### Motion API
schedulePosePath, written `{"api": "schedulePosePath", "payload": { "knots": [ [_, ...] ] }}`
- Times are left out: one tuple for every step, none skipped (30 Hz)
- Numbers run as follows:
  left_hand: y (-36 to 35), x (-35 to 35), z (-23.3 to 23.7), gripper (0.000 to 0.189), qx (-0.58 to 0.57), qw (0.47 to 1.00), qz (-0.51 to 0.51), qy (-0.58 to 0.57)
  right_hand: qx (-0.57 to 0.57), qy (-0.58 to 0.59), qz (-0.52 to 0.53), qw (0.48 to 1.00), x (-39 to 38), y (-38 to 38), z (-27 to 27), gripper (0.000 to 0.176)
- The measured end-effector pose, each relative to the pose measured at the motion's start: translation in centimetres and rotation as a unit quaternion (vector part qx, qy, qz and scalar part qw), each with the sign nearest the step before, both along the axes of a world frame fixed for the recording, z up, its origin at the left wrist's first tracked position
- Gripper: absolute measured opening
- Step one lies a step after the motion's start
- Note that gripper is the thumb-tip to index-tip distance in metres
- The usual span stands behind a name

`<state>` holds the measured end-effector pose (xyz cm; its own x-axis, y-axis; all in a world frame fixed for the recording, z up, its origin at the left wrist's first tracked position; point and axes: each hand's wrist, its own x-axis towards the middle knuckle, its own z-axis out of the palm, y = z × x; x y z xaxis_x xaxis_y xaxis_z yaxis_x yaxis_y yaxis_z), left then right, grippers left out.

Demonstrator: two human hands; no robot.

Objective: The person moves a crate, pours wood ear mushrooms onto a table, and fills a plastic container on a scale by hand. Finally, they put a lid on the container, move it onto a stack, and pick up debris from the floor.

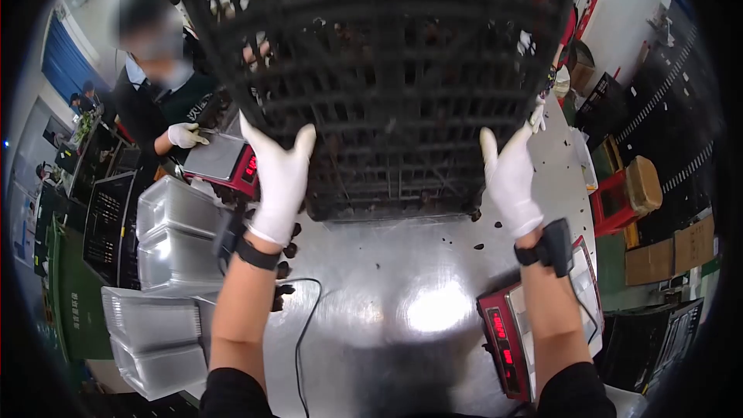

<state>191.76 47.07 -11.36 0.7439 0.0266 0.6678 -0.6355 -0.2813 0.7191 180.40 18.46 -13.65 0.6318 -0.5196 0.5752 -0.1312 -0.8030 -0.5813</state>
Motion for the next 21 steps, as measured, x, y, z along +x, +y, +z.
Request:
{"api": "schedulePosePath", "payload": {
  "knots": [
    [-0.4,1.9,1.1,0.092,0.022,0.999,0.012,-0.031,-0.016,-0.004,-0.004,1.0,1.3,-0.6,1.4,0.066],
    [-0.6,4.4,2.1,0.091,0.044,0.997,0.024,-0.059,-0.048,-0.009,-0.01,0.999,3.4,-1.9,2.0,0.067],
    [-0.4,8.0,3.5,0.086,0.059,0.997,-0.03,-0.039,-0.044,0.012,0.006,0.999,5.7,-3.3,3.3,0.068],
    [-0.4,11.7,5.0,0.082,0.075,0.993,-0.085,-0.019,-0.036,0.034,0.022,0.999,8.4,-4.7,5.1,0.071],
    [-1.1,14.7,6.8,0.08,0.075,0.992,-0.094,0.046,-0.071,0.059,-0.006,0.996,11.3,-5.5,7.3,0.075],
    [-1.3,16.3,8.1,0.08,0.075,0.986,-0.1,0.114,-0.095,0.051,0.003,0.994,15.6,-7.8,7.6,0.079],
    [-0.6,17.0,8.9,0.08,0.097,0.973,-0.08,0.194,-0.056,0.177,-0.004,0.983,18.0,-9.0,10.4,0.079],
    [-0.5,17.4,10.6,0.082,0.12,0.956,-0.062,0.26,-0.03,0.308,-0.008,0.951,20.2,-10.0,13.3,0.082],
    [-1.2,13.8,11.0,0.078,0.138,0.971,-0.034,0.193,0.026,0.198,0.089,0.976,19.1,-9.8,13.3,0.081],
    [0.3,13.0,10.0,0.085,0.149,0.975,-0.075,0.146,0.081,0.098,0.198,0.972,17.8,-9.5,13.3,0.08],
    [1.8,12.2,9.0,0.096,0.158,0.975,-0.117,0.099,0.099,0.057,0.215,0.97,17.4,-10.5,12.4,0.077],
    [3.0,10.9,5.9,0.093,0.111,0.979,-0.162,0.051,0.117,0.015,0.228,0.967,16.8,-12.2,11.3,0.075],
    [4.3,8.9,3.0,0.087,0.098,0.981,-0.155,0.057,0.134,-0.026,0.238,0.962,15.8,-13.8,10.0,0.073],
    [5.4,7.4,1.0,0.092,0.107,0.975,-0.166,0.099,0.149,-0.062,0.249,0.955,14.7,-15.2,8.5,0.072],
    [6.0,7.1,-1.9,0.098,0.089,0.975,-0.177,0.099,0.303,-0.034,0.226,0.925,13.0,-16.5,5.7,0.074],
    [5.6,7.0,-4.2,0.103,0.069,0.975,-0.181,0.112,0.447,-0.005,0.199,0.872,12.0,-17.1,3.0,0.075],
    [4.4,6.8,-5.3,0.103,0.065,0.976,-0.167,0.121,0.52,0.035,0.072,0.85,12.9,-14.9,2.6,0.074],
    [2.7,7.7,-7.0,0.086,-0.006,0.973,-0.211,0.092,0.509,0.006,0.07,0.858,12.2,-12.7,-0.2,0.075],
    [1.4,8.5,-8.7,0.072,-0.049,0.97,-0.188,0.149,0.497,-0.022,0.067,0.865,11.5,-10.5,-2.9,0.077],
    [0.3,8.7,-9.6,0.059,-0.09,0.96,-0.164,0.208,0.392,-0.112,0.186,0.894,9.1,-9.0,-7.2,0.08],
    [-0.4,8.3,-9.3,0.052,-0.106,0.964,-0.156,0.189,0.356,-0.102,0.182,0.911,9.5,-8.9,-7.3,0.082]
  ]
}}
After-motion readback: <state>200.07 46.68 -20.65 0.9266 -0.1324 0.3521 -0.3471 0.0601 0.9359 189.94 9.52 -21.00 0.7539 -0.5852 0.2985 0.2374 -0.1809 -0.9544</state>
